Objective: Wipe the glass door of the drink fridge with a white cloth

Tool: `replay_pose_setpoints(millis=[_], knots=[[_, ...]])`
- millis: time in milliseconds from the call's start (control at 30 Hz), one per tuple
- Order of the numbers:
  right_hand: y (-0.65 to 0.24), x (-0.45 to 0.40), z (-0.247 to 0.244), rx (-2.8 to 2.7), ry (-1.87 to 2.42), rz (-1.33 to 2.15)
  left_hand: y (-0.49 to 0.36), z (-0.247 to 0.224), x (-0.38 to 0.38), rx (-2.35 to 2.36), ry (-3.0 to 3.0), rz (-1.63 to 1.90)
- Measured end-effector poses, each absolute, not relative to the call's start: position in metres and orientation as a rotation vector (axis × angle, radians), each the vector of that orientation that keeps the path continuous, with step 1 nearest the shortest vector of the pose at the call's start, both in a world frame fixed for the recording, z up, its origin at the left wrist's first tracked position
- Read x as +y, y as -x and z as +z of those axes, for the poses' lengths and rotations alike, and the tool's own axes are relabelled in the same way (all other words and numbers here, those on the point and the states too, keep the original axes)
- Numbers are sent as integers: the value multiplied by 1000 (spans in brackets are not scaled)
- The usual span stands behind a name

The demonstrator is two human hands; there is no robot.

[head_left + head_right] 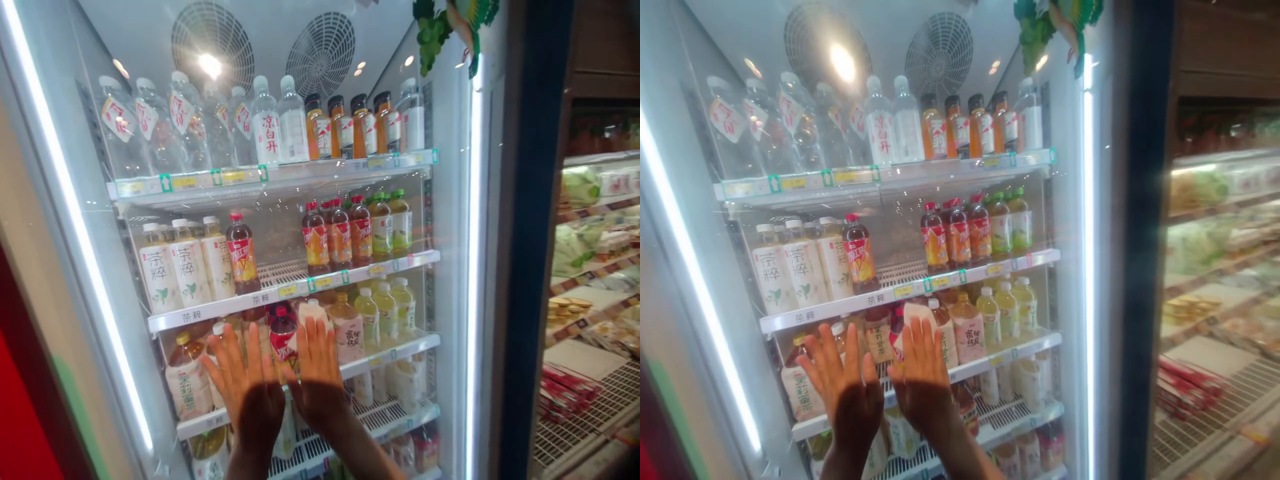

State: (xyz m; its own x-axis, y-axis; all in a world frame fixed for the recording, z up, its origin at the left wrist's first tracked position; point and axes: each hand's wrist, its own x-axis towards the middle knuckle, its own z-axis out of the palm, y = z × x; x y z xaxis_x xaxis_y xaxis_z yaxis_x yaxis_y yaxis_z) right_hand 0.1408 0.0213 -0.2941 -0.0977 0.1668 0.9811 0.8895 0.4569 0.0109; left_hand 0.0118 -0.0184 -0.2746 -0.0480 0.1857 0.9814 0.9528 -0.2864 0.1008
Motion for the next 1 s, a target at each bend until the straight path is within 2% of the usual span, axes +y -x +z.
replay_pose_setpoints(millis=[100, 167, 233, 333, 400, 533, 600, 767, 833, 1000], knots=[[-174, 34, -242, -1528, 979, -753, -35, -264, -8, -1181, 1444, -1309], [-192, 39, -227, -1529, 974, -741, -54, -258, -3, -1140, 1428, -1290], [-205, 39, -247, -1545, 971, -762, -72, -254, 1, -1143, 1434, -1308], [-228, 41, -301, -1604, 953, -825, -96, -253, 7, -1163, 1447, -1294], [-255, 50, -307, -1611, 954, -848, -112, -252, 11, -1166, 1425, -1293], [-324, 76, -235, -1487, 1004, -744, -154, -246, 24, -1131, 1386, -1323], [-349, 84, -215, -1483, 990, -739, -178, -244, 30, -1120, 1396, -1337], [-377, 87, -281, -1548, 904, -874, -228, -243, 47, -1087, 1416, -1373], [-396, 94, -285, -1557, 891, -890, -243, -242, 53, -1080, 1409, -1395], [-450, 117, -215, -1420, 963, -770, -268, -240, 59, -1075, 1400, -1412]])
